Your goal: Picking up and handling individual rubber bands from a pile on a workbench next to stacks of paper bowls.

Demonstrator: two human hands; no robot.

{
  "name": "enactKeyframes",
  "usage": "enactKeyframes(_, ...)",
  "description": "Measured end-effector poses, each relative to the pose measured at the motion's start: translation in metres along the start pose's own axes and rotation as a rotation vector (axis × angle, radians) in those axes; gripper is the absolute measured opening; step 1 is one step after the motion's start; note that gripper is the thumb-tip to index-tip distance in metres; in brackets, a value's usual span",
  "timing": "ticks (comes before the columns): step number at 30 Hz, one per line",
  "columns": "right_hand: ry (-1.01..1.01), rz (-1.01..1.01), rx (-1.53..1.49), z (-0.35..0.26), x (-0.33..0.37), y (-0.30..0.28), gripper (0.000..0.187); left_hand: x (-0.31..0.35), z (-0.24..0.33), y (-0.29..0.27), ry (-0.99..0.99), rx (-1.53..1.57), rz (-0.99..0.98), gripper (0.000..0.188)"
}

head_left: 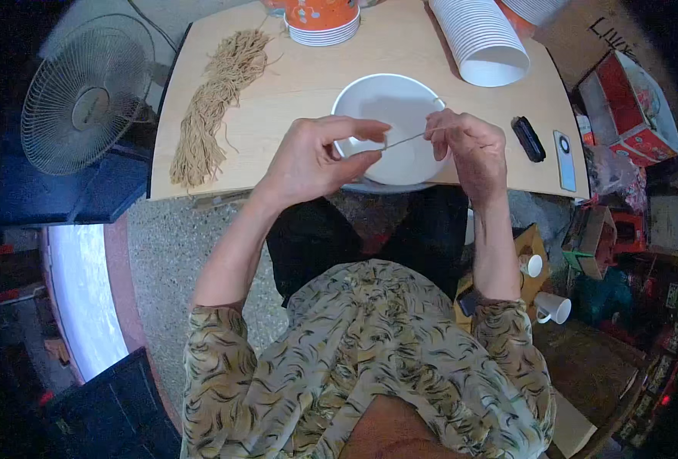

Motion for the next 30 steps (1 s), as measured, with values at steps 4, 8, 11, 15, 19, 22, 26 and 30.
enactKeyframes(4,-0.01,0.009,0.052,-0.002,-0.003,-0.002,0.021,-0.006,0.005,0.004,-0.02,-0.056,-0.062,0.014)
enactKeyframes(8,-0.032,0.03,0.111,-0.008,-0.001,0.003,0.028,-0.005,0.007,0.007,0.016,-0.075,-0.05,0.013)
enactKeyframes(11,-0.058,0.026,0.083,-0.01,0.002,0.004,0.027,-0.003,0.001,0.008,0.035,-0.027,-0.009,0.008)
enactKeyframes(15,-0.156,0.052,-0.019,-0.006,0.008,0.0,0.022,0.002,-0.005,0.012,0.139,-0.103,0.063,0.007)
enactKeyframes(19,-0.2,0.301,-0.236,-0.002,0.009,-0.015,0.025,0.006,-0.014,0.01,0.233,-0.199,0.09,0.01)
enactKeyframes(22,-0.231,0.36,-0.274,0.003,0.006,-0.024,0.025,0.009,-0.018,0.011,0.258,-0.252,0.002,0.011)
enactKeyframes(26,-0.283,0.299,-0.379,0.006,0.006,-0.031,0.025,0.003,-0.011,0.01,0.401,-0.37,-0.073,0.013)
enactKeyframes(30,-0.223,0.341,-0.373,0.001,0.006,-0.039,0.024,0.002,0.005,0.008,0.544,-0.568,-0.141,0.017)
Point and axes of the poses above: each hand's wrist, its own x-axis away from the middle knuckle, its own y-axis out of the palm, z = x × y, the point moved 1 cm from there along -x, towards the middle knuckle, and after that the axes turned 2 degrees about -y, right-handed, at the moved point
